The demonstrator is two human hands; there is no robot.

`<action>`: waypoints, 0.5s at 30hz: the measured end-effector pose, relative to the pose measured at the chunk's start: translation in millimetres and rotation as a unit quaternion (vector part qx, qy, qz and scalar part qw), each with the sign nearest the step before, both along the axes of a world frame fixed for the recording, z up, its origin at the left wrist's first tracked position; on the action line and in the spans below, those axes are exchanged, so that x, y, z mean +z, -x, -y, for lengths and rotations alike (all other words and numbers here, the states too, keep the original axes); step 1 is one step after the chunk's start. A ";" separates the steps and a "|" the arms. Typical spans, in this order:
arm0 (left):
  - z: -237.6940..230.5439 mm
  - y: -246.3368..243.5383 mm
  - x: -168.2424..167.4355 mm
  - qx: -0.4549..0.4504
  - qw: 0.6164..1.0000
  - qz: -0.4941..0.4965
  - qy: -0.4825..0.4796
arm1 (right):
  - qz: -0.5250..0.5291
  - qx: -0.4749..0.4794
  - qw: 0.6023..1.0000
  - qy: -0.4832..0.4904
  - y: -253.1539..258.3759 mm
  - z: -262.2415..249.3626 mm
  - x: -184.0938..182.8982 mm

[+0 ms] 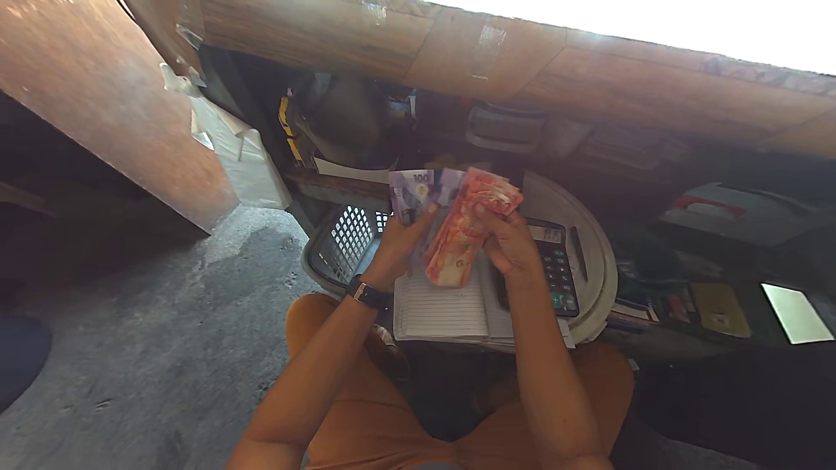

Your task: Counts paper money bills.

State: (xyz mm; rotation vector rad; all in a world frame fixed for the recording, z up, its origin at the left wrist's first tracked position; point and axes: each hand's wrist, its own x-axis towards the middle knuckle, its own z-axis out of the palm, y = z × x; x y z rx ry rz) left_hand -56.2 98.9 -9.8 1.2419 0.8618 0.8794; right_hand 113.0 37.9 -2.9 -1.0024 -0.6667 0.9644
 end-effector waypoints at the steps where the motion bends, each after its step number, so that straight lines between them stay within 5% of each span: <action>1: -4.3 3.4 0.9 0.005 1.000 0.006 0.009 | 0.002 -0.006 1.000 -0.005 -4.7 4.4 2.6; 10: -13.6 -16.0 -0.7 0.056 0.994 0.097 0.009 | -0.027 0.005 1.000 0.004 11.6 -9.5 10.5; 15: 6.1 -10.2 3.4 0.014 0.999 0.031 0.007 | -0.043 -0.001 0.999 0.033 17.1 -10.9 4.4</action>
